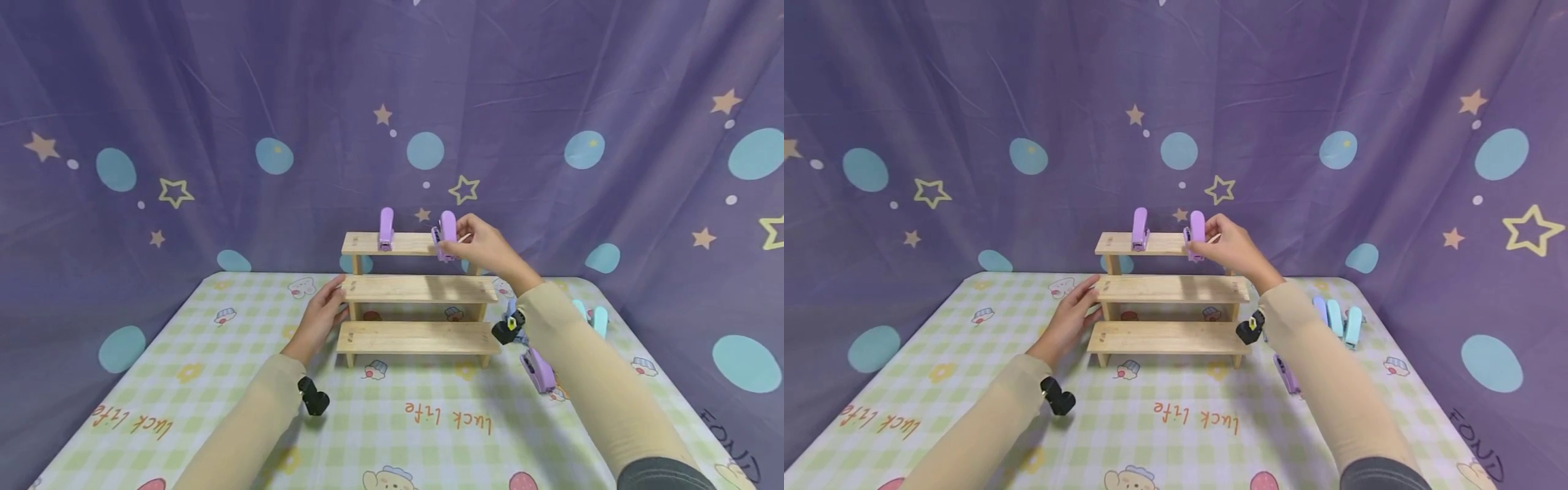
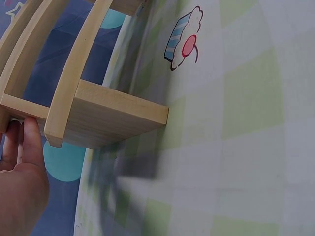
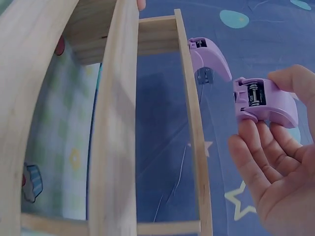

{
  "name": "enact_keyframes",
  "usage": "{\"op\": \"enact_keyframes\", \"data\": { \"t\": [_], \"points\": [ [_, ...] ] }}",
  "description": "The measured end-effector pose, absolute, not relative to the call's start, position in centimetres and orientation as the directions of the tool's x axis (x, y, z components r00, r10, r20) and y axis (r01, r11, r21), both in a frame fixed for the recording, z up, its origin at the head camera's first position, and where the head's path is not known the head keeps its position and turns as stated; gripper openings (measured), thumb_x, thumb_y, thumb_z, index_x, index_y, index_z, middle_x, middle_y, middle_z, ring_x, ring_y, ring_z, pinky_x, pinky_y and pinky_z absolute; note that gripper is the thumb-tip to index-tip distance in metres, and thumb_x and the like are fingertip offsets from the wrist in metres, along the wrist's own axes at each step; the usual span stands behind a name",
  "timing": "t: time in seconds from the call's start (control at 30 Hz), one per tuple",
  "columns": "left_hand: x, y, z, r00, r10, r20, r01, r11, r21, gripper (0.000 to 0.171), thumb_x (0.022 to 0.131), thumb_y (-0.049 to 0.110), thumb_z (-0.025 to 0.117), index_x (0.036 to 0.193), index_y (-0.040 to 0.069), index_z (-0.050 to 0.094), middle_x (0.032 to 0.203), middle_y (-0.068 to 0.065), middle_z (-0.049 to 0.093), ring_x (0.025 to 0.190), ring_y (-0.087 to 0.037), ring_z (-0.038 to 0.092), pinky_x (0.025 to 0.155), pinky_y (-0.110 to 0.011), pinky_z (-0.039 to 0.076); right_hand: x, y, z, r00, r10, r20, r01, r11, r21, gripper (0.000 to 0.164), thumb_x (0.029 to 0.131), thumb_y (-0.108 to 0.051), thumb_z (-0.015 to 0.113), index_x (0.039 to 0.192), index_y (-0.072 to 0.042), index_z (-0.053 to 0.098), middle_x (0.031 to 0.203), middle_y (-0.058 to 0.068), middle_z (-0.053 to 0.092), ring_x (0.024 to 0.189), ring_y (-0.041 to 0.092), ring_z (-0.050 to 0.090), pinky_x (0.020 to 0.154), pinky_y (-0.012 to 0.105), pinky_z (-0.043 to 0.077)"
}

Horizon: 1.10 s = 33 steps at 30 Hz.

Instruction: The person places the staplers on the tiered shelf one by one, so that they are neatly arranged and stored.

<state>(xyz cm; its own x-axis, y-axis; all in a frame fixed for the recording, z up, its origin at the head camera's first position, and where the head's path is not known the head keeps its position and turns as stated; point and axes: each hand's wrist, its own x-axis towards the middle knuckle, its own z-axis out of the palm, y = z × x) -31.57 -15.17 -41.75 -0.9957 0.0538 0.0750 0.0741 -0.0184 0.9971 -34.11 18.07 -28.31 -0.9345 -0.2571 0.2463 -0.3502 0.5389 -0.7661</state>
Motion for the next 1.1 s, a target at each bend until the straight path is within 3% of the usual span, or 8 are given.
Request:
{"op": "enact_keyframes", "data": {
  "t": [0.4,0.67,1.1],
  "points": [
    [-31.7,-15.1,-41.8,-0.996,0.049,0.074,0.073,-0.025,0.997,0.049,0.109,0.027,0.046,0.157,0.019,0.036,0.146,-0.011,0.046,0.132,-0.024,0.048,0.108,-0.035,0.046,-35.9,15.3,-27.6,-0.95,-0.168,0.265,-0.313,0.525,-0.791,0.046,0.085,-0.038,0.078,0.109,-0.008,0.055,0.101,0.009,0.06,0.094,0.023,0.055,0.08,0.033,0.051],
    [-31.8,-15.2,-42.0,-0.996,0.048,0.075,0.074,-0.019,0.997,0.051,0.109,0.028,0.046,0.157,0.019,0.035,0.148,-0.012,0.045,0.134,-0.026,0.046,0.109,-0.036,0.045,-37.1,14.2,-28.5,-0.965,-0.155,0.209,-0.258,0.46,-0.849,0.046,0.085,-0.036,0.078,0.111,-0.007,0.053,0.1,0.008,0.058,0.09,0.021,0.057,0.075,0.029,0.055],
    [-31.6,-15.2,-41.8,-0.997,0.04,0.067,0.066,-0.029,0.997,0.051,0.109,0.027,0.047,0.157,0.018,0.035,0.145,-0.012,0.047,0.132,-0.025,0.048,0.108,-0.035,0.046,-38.6,13.1,-29.8,-0.973,-0.133,0.187,-0.227,0.443,-0.867,0.047,0.086,-0.036,0.078,0.112,-0.005,0.054,0.101,0.008,0.06,0.091,0.022,0.057,0.078,0.031,0.052]
  ]
}}
